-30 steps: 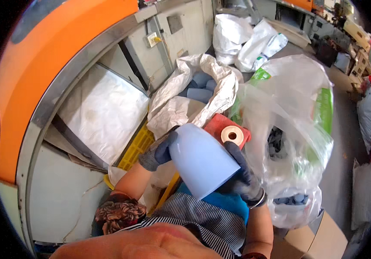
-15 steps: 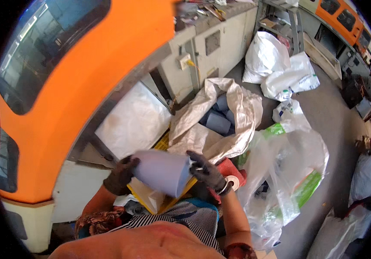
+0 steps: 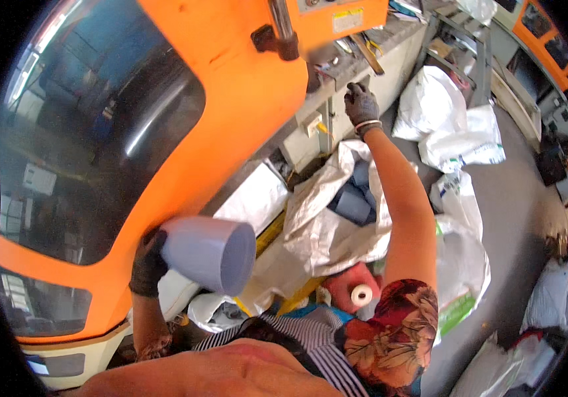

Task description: The person assembles plastic pitchers by placing lids and caps onto the blue pitcher bodies and then places the assembled pitchers into a cardboard box.

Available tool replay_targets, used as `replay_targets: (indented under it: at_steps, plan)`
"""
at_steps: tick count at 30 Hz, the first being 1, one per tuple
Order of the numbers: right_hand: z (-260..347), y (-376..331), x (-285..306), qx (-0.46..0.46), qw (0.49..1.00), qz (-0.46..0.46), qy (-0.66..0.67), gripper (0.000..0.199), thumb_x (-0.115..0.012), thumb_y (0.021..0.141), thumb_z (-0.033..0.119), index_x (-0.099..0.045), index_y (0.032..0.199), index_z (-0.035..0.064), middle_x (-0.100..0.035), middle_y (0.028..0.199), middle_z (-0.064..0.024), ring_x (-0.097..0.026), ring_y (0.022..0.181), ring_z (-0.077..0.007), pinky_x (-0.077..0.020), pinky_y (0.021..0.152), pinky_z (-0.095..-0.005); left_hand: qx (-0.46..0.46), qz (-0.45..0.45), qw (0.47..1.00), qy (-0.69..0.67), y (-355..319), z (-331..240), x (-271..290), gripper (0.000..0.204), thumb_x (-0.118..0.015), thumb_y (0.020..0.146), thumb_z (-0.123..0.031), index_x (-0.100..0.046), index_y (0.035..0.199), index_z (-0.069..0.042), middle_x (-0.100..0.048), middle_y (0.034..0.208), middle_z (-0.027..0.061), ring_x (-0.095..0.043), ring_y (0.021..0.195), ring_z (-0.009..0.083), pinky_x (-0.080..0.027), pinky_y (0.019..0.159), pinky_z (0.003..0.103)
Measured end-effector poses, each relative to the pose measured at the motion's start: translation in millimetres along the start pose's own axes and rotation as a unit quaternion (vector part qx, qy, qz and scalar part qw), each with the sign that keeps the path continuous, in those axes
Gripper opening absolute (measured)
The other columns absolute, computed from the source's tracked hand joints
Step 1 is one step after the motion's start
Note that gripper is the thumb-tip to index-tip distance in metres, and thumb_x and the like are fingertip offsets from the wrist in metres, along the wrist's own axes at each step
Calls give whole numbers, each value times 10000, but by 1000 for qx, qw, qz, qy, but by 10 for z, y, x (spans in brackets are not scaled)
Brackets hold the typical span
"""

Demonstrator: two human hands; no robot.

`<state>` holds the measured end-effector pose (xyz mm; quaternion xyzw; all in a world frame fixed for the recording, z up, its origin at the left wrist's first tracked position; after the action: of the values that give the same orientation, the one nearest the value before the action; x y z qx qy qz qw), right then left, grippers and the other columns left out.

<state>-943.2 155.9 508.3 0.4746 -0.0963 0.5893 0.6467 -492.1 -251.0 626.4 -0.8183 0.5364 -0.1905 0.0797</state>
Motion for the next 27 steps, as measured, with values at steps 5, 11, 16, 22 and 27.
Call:
replay_targets:
  at_steps: [5, 11, 16, 22, 27]
  plan:
    - [-336, 1216, -647, -14, 994, -58, -95, 416, -607, 815, 156, -564, 1222, 87, -557, 1247, -178, -555, 1080, -395, -470, 894, -474, 25, -41, 992, -119, 0, 18, -111, 586, -747, 779, -257, -534, 1236, 43, -622, 1148, 139, -588, 1045, 238, -454, 921, 350]
    - [-538, 1624, -1031, -171, 979, 2, -113, 501, -551, 865, 231, -459, 1358, 238, -494, 1352, -111, -526, 1189, -340, -477, 927, -463, 50, -117, 990, -64, -75, -243, -226, 674, -760, 740, -306, -515, 1264, 40, -608, 1166, 138, -580, 1048, 257, -443, 936, 358]
    - [-815, 1724, -985, -175, 967, -56, -174, 356, -532, 900, 332, -574, 1244, 250, -526, 1330, -6, -612, 1050, -306, -500, 854, -451, 69, -145, 987, -32, -71, -410, -328, 716, -773, 727, -358, -514, 1264, 38, -601, 1163, 131, -567, 1051, 253, -450, 923, 356]
    - [-956, 1657, -935, -127, 966, -170, -144, 250, -497, 922, 341, -656, 1093, 251, -600, 1240, -64, -626, 1024, -321, -502, 809, -469, 72, -159, 983, -62, -30, -166, -211, 674, -768, 755, -340, -516, 1261, 29, -601, 1156, 132, -568, 1043, 254, -460, 907, 363]
    - [-1070, 1603, -914, -249, 961, -117, -11, 385, -414, 936, 465, -652, 1096, 208, -674, 1058, -142, -654, 903, -370, -502, 747, -481, 72, -156, 979, -111, -138, -111, -296, 599, -747, 788, -277, -519, 1253, 23, -606, 1144, 132, -575, 1044, 248, -469, 893, 357]
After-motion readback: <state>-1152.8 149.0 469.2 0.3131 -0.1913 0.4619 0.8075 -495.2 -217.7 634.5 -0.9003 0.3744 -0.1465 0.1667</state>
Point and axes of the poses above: each hand's wrist, its own y-axis towards the middle knuckle, its own x-axis out of the back of the hand, z = x × y, the point moved 8 cm from there along y, towards the middle knuckle
